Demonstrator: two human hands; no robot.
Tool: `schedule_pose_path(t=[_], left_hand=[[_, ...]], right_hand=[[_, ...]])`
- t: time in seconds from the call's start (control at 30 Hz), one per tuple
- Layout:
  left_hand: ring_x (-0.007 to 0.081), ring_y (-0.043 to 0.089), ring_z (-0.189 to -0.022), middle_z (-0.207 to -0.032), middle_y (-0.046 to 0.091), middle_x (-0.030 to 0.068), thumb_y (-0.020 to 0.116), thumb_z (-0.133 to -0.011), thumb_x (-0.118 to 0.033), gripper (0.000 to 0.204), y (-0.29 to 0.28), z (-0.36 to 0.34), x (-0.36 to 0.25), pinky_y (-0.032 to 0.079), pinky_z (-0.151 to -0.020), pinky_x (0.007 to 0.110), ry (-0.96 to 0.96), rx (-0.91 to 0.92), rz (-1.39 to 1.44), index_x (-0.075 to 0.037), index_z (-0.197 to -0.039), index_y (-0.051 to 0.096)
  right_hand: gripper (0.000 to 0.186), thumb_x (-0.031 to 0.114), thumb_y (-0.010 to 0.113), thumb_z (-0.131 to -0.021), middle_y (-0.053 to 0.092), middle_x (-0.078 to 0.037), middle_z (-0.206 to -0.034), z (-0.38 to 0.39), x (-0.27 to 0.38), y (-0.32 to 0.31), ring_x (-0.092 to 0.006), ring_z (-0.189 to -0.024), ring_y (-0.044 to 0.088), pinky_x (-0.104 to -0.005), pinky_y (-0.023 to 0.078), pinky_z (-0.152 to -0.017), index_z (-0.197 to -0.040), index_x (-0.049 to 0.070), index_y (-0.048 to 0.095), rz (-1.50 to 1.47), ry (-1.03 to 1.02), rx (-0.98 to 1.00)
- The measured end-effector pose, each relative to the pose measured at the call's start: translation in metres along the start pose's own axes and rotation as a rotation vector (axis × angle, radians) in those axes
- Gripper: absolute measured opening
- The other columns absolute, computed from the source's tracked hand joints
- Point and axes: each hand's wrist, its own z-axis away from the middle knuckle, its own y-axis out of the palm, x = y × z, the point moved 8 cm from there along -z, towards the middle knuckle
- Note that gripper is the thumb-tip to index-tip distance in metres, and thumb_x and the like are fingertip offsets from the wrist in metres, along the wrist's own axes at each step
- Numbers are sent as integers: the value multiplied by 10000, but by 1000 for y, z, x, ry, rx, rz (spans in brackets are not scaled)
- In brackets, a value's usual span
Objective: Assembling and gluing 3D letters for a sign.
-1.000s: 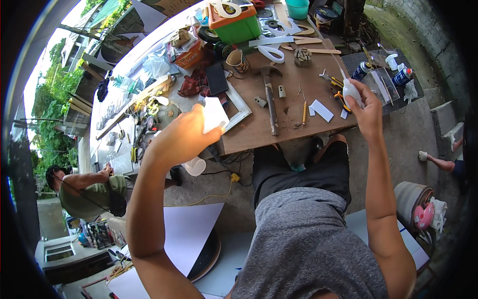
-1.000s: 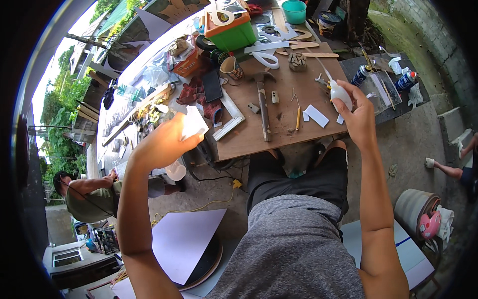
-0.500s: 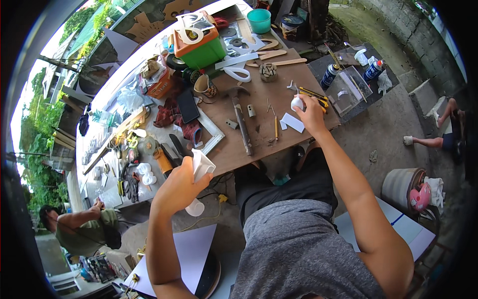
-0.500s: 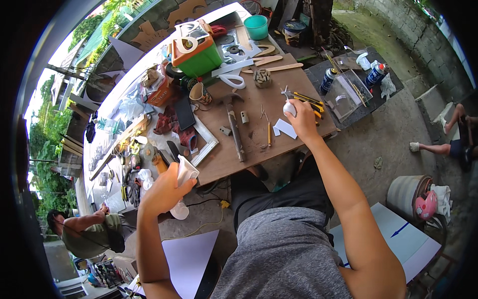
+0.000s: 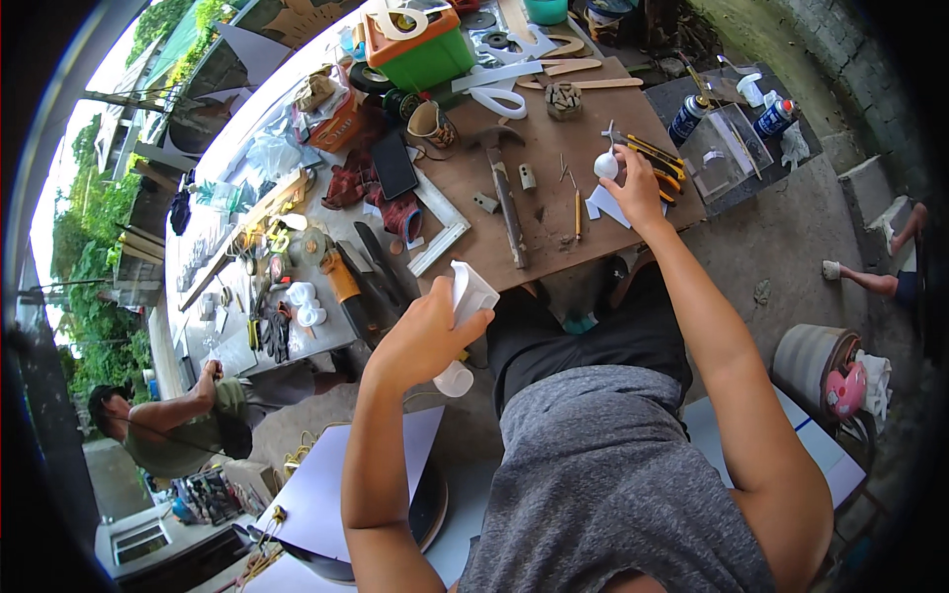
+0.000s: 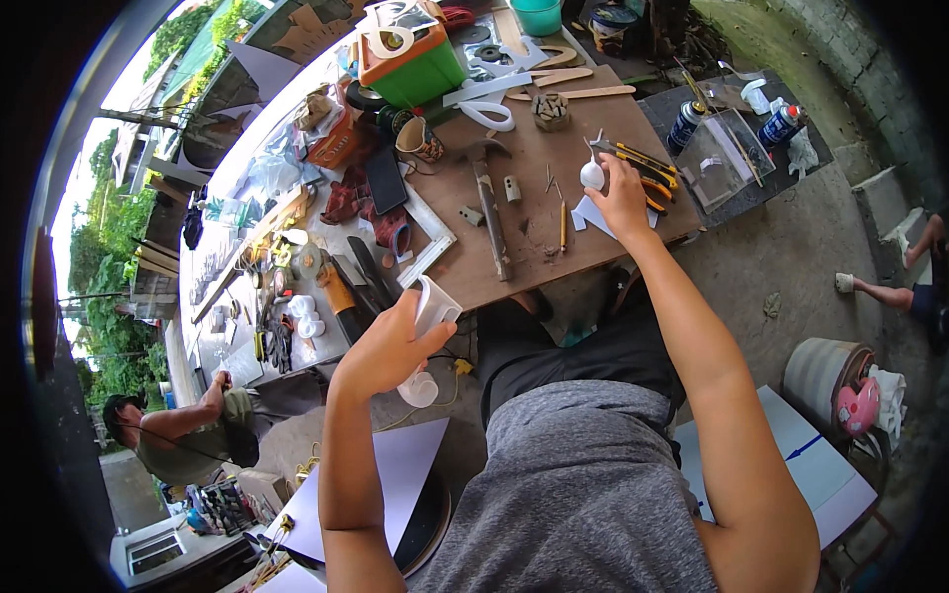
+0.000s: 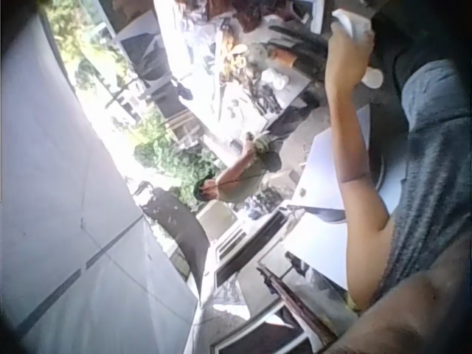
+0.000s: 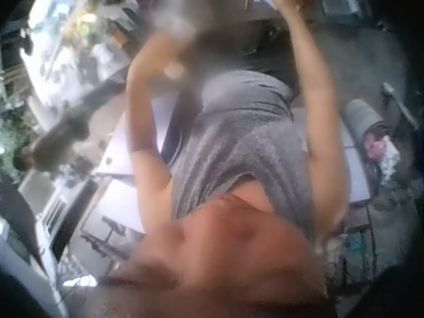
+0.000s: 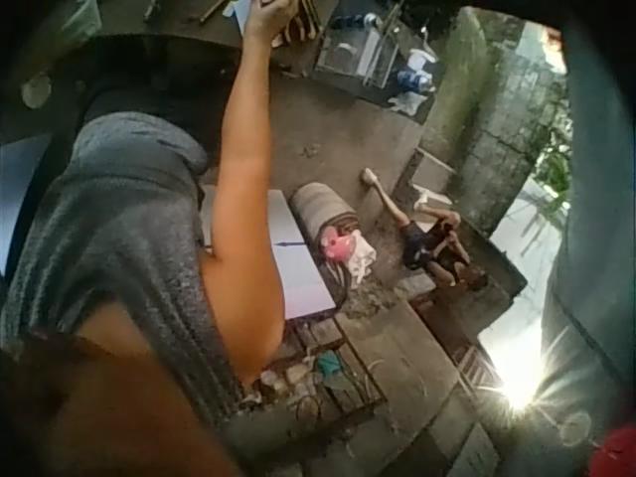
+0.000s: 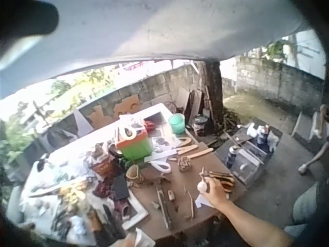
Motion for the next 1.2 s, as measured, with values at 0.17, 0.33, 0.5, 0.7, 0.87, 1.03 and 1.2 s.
schedule_pose_path(t=[0.17,0.33,0.5,0.7,0.87,1.03,1.2], left_hand=[[394,649,-859,-939,638,287,632,-926,-454,554,11,-3,-2,491,-768,448,-37,49,43,68,-999,463],[389,659,-857,-962,648,289,637,-925,-446,551,21,-11,-14,499,-758,442,-6,59,42,71,-1014,471],[355,676,-816,-955,659,273,643,-933,-409,516,33,-20,-30,516,-714,423,95,48,129,71,-1026,477],[254,668,-669,-886,657,242,642,-944,-381,486,43,-19,-41,517,-600,387,74,88,218,69,-1013,472],[210,640,-653,-833,639,181,642,-951,-341,445,52,-17,-39,501,-570,354,94,50,287,59,-1051,475],[158,617,-634,-794,627,119,638,-956,-308,391,55,-15,-42,486,-544,324,125,5,321,31,-1075,485],[152,617,-639,-788,630,117,636,-954,-301,385,57,-15,-42,484,-539,323,128,1,331,29,-1082,483]], right_hand=[[426,138,784,-823,620,-53,-1059,41,34,-36,-135,-841,561,-285,487,-767,-1188,24,597,-146,179,-86],[460,256,694,-935,631,-38,-1126,153,120,18,-94,-939,580,-239,471,-822,-1292,-5,565,-1129,596,752],[448,285,663,-965,627,-38,-1168,182,166,15,-91,-993,561,-257,463,-886,-1296,-1,565,-1374,620,869],[426,311,655,-971,617,-20,-1130,188,159,12,-91,-959,544,-254,455,-880,-1270,15,590,-1318,642,906],[416,310,656,-970,606,-1,-1092,189,158,8,-79,-973,535,-250,444,-882,-1259,20,586,-1434,706,873],[388,298,649,-975,606,4,-1082,183,160,5,-69,-961,539,-243,445,-870,-1242,23,591,-1478,682,829],[372,295,650,-975,606,8,-1070,181,160,2,-63,-952,544,-233,445,-861,-1227,25,603,-1491,683,800]])
